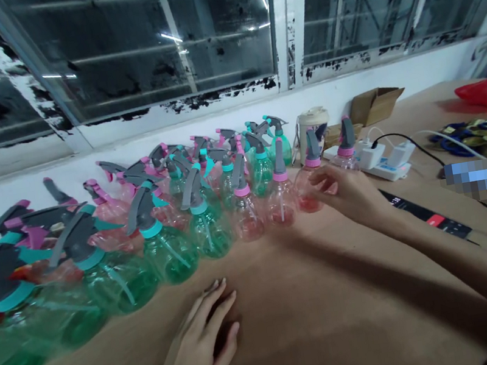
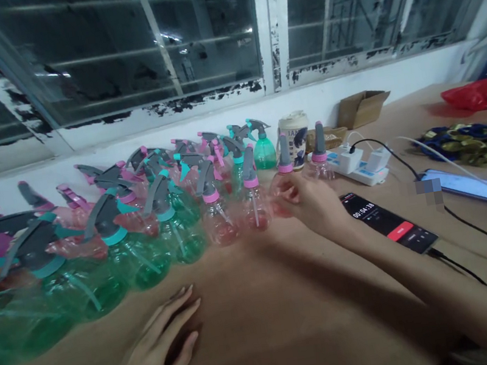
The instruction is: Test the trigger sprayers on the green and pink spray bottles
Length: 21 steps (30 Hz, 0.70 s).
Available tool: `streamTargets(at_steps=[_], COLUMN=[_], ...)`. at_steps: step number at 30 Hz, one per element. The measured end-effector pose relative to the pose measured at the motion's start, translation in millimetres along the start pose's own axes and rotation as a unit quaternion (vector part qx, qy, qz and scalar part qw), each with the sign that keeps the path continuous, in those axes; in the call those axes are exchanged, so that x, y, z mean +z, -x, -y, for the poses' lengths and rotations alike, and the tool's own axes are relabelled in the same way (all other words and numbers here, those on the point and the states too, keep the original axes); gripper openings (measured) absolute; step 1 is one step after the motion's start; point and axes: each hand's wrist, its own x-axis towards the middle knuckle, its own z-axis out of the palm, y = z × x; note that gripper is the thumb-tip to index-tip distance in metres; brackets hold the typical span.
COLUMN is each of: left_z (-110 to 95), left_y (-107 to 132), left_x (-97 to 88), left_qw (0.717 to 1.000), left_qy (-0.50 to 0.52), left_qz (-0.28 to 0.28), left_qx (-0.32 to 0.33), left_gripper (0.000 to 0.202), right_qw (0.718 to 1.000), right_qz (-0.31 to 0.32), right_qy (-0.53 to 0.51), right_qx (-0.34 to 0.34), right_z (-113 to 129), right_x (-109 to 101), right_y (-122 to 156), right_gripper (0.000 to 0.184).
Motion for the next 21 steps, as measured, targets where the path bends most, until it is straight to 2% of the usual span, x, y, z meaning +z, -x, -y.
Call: streamTargets(at_steps=[4,9,14,21], left_z=[7,18,21,18], left_y=[4,10,10,6], left_x=[5.2,15.2,16.8,14.0], left_qw=[1.0,0.999,0.999,0.999], left_qy=[-0.014,-0.033,-0.029,-0.044], left_qz=[0.009,0.019,0.016,0.026], left_qx=[-0.007,-0.01,-0.013,-0.012], left_gripper=[0.04,0.046,0.046,0.046], right_qw=[0.995,0.995,0.997,0.998], right_qz=[-0.058,-0.038,-0.008,-0.001], right_qy=[0.039,0.059,0.053,0.047], right_qx=[0.075,0.067,0.054,0.053], right_z=[-18,-35,-38,-36], right_x=[-10,7,19,8], right_y=[-7,-21,-27,-10], right_gripper=[0.033,0.054,0.044,0.045])
